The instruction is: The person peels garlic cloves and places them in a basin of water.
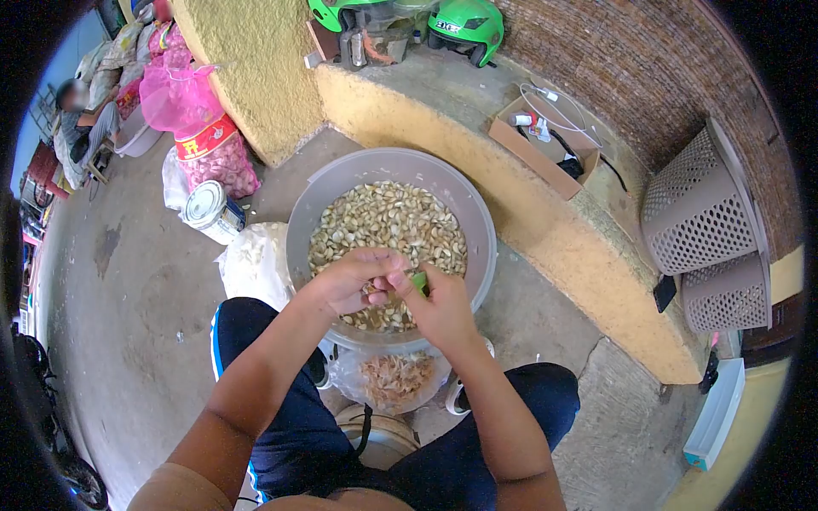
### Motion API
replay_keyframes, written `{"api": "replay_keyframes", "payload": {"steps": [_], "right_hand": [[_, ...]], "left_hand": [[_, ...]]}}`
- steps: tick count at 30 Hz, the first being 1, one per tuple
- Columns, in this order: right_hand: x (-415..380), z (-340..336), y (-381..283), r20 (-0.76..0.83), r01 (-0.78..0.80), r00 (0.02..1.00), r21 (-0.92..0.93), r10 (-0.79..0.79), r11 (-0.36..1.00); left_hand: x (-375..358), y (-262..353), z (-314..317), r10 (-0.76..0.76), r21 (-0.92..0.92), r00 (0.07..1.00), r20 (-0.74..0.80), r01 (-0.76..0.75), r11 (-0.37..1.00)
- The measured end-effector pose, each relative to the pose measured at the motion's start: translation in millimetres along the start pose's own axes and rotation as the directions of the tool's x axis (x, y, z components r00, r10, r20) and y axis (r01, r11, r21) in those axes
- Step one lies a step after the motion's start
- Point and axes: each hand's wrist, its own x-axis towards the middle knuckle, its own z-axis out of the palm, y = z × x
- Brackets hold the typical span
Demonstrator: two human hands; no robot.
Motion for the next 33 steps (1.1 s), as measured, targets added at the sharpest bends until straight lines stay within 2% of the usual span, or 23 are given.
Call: {"api": "replay_keyframes", "payload": {"steps": [4,8,10,14,17,20,23,26,29,32,33], "right_hand": [[1.0,3.5,-3.6,-0.101,0.031,0.994,-0.041,-0.035,0.999],[2.8,7.3,4.7,-0.161,0.104,0.978,-0.195,-0.136,0.975],[3.6,8.1,5.9,-0.186,0.125,0.966,-0.276,-0.181,0.953],[5.6,10.5,11.1,-0.165,0.191,0.947,-0.404,-0.276,0.895],[8.1,7.3,12.8,-0.107,0.281,0.927,-0.435,-0.359,0.855],[13.3,-9.1,7.9,0.009,0.361,0.918,-0.434,-0.397,0.825],[12.9,-20.6,1.2,0.124,0.430,0.899,-0.436,-0.420,0.791],[10.0,-25.8,-5.1,0.240,0.485,0.875,-0.434,-0.421,0.760],[7.4,-27.6,-5.2,0.292,0.494,0.869,-0.458,-0.400,0.739],[5.7,-29.1,-4.8,0.272,0.497,0.868,-0.461,-0.416,0.735],[5.3,-27.2,-2.7,0.260,0.494,0.869,-0.467,-0.421,0.733]], "left_hand": [[4.6,-6.9,1.1,0.053,-0.049,0.997,-0.052,-0.055,0.997],[4.9,-11.4,4.1,0.104,-0.040,0.984,-0.142,-0.110,0.993],[5.3,-17.3,11.8,0.199,-0.009,0.949,-0.244,-0.208,0.978],[7.6,-27.6,20.2,0.287,-0.004,0.886,-0.364,-0.310,0.951],[7.0,-30.0,22.0,0.282,-0.085,0.886,-0.369,-0.334,0.939],[2.8,-13.3,14.3,0.079,-0.225,0.971,-0.225,-0.131,0.966],[-2.4,0.2,9.1,0.020,0.009,0.995,-0.098,-0.019,1.000],[-4.6,4.0,1.0,-0.050,0.431,0.998,-0.043,0.063,0.900],[-12.4,13.3,3.5,-0.202,0.481,0.978,0.052,0.152,0.863],[-8.1,2.8,-0.6,-0.135,0.424,0.990,0.033,0.108,0.899],[-7.5,-0.2,1.5,-0.120,0.317,0.992,-0.026,0.122,0.941]]}}
